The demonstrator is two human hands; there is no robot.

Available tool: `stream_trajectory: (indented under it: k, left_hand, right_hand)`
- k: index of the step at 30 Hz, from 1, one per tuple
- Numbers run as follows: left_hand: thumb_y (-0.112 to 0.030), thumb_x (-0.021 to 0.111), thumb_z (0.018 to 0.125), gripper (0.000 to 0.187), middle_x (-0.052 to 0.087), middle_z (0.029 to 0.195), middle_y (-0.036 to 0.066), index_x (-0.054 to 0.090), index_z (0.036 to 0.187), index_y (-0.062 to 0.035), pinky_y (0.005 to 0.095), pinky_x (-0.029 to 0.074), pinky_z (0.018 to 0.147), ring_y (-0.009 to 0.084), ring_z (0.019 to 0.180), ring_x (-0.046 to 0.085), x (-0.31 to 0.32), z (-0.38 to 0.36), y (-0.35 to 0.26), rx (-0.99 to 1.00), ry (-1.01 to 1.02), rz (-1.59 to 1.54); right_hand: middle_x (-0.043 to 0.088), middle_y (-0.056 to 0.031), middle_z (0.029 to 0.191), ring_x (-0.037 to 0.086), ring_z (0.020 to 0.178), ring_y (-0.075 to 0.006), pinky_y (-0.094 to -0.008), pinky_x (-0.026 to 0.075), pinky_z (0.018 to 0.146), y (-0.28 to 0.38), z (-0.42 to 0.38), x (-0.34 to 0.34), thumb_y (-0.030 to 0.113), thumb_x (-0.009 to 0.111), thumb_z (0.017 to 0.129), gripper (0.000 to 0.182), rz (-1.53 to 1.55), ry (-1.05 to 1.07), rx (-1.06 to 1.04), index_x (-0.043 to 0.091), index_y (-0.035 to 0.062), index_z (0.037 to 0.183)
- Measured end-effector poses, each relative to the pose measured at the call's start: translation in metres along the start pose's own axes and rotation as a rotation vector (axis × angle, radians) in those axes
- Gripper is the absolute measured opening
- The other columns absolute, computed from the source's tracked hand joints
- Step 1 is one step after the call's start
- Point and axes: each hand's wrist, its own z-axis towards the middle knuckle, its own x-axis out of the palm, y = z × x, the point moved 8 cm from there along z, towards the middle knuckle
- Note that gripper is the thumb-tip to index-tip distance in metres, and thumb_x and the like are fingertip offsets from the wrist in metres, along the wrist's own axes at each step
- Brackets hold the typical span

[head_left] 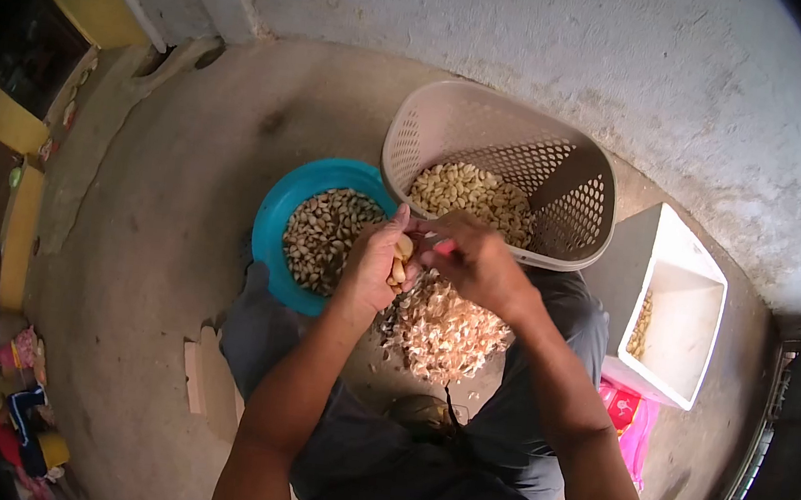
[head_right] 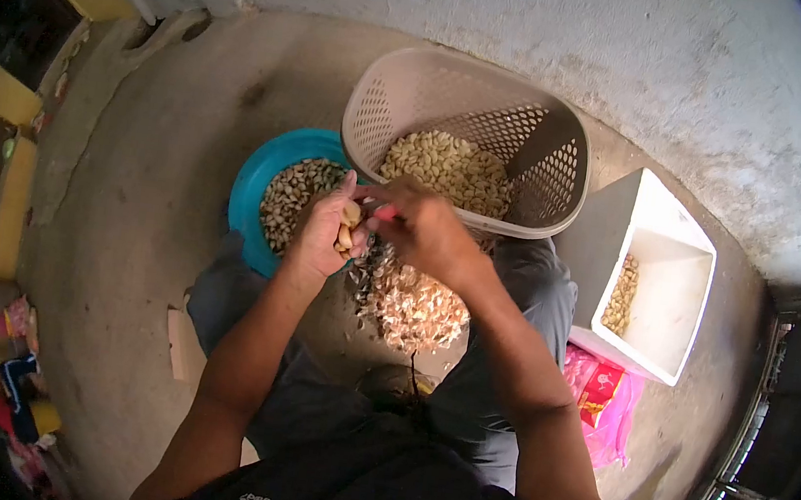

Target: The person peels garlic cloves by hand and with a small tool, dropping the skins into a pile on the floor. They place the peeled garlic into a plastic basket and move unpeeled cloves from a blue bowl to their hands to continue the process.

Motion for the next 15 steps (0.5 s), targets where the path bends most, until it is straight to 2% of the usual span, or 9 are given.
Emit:
stream_trajectory:
  k: [1, 3, 4, 7, 10, 13, 14, 15]
  left_hand:
    - [-0.053, 0.05, 0.105, 0.048, 0.058, 0.069, 0.002, 0.065, 0.104, -0.0069, 0.0259, 0.038, 0.039, 0.0096, 0.048, 0.05, -0.002, 0.0, 0.003, 0.005, -0.024, -0.002]
    - [-0.054, 0.05, 0.105, 0.047, 0.058, 0.068, 0.001, 0.063, 0.098, -0.0091, 0.0265, 0.038, 0.038, 0.0105, 0.047, 0.051, -0.006, 0.005, 0.012, 0.016, -0.065, -0.007]
    - [-0.056, 0.05, 0.104, 0.047, 0.059, 0.068, 0.0, 0.059, 0.093, -0.0111, 0.027, 0.038, 0.037, 0.0118, 0.046, 0.052, -0.007, 0.009, 0.015, 0.027, -0.009, -0.019]
    - [-0.052, 0.051, 0.105, 0.043, 0.06, 0.069, 0.001, 0.061, 0.095, -0.0108, 0.0265, 0.037, 0.037, 0.011, 0.045, 0.051, -0.007, 0.005, 0.017, 0.014, -0.042, 0.028]
    - [-0.042, 0.056, 0.105, 0.036, 0.06, 0.071, 0.002, 0.063, 0.094, -0.0085, 0.0259, 0.038, 0.036, 0.0094, 0.045, 0.05, 0.006, -0.001, 0.005, 0.018, -0.041, 0.037]
    - [-0.032, 0.059, 0.105, 0.03, 0.06, 0.075, 0.004, 0.064, 0.092, -0.0051, 0.025, 0.038, 0.037, 0.0079, 0.045, 0.048, 0.015, -0.006, -0.006, 0.144, 0.021, 0.257]
    - [-0.028, 0.062, 0.103, 0.028, 0.06, 0.076, 0.004, 0.063, 0.09, -0.0034, 0.0244, 0.039, 0.037, 0.0074, 0.046, 0.049, 0.015, -0.007, -0.006, 0.146, 0.005, 0.269]
    - [-0.027, 0.062, 0.103, 0.027, 0.06, 0.077, 0.004, 0.063, 0.091, -0.0032, 0.0243, 0.039, 0.037, 0.0073, 0.046, 0.049, 0.015, -0.008, -0.006, 0.139, 0.004, 0.25]
  right_hand:
    - [0.068, -0.0209, 0.105, 0.069, 0.091, -0.0378, -0.0427, 0.056, 0.076, 0.006, -0.003, 0.01, 0.003, 0.077, 0.081, 0.032, 0.051, -0.026, -0.032, 0.067, -0.0012, 0.111]
    - [0.068, -0.0185, 0.099, 0.069, 0.084, -0.0343, -0.0399, 0.054, 0.073, 0.0, -0.003, 0.018, 0.002, 0.078, 0.081, 0.031, 0.012, 0.001, 0.074, 0.069, -0.0006, 0.111]
    - [0.068, -0.0173, 0.095, 0.069, 0.081, -0.0326, -0.0385, 0.053, 0.071, -0.004, -0.004, 0.02, 0.001, 0.078, 0.081, 0.031, -0.008, 0.013, 0.125, 0.07, -0.0003, 0.111]
    - [0.068, -0.0134, 0.085, 0.068, 0.073, -0.0266, -0.0366, 0.053, 0.067, -0.017, 0.0, 0.018, 0.004, 0.078, 0.084, 0.025, 0.0, 0.025, 0.136, 0.07, -0.0033, 0.106]
    - [0.069, -0.0136, 0.079, 0.066, 0.066, -0.0214, -0.0361, 0.052, 0.066, -0.041, 0.0, 0.012, 0.009, 0.076, 0.088, 0.016, 0.204, 0.048, 0.337, 0.069, -0.0037, 0.094]
    - [0.068, -0.0061, 0.075, 0.059, 0.061, -0.0137, -0.0327, 0.05, 0.062, -0.036, 0.002, -0.002, 0.008, 0.077, 0.089, 0.017, 0.463, 0.025, 0.394, 0.068, -0.0035, 0.096]
    - [0.067, -0.0027, 0.078, 0.058, 0.066, -0.0125, -0.0319, 0.05, 0.065, -0.045, -0.002, -0.005, 0.006, 0.077, 0.088, 0.018, 0.427, 0.008, 0.49, 0.067, -0.0031, 0.101]
    - [0.067, -0.0036, 0.078, 0.058, 0.067, -0.013, -0.0323, 0.05, 0.066, -0.045, -0.001, -0.008, 0.007, 0.077, 0.088, 0.019, 0.376, -0.019, 0.448, 0.066, -0.0029, 0.101]
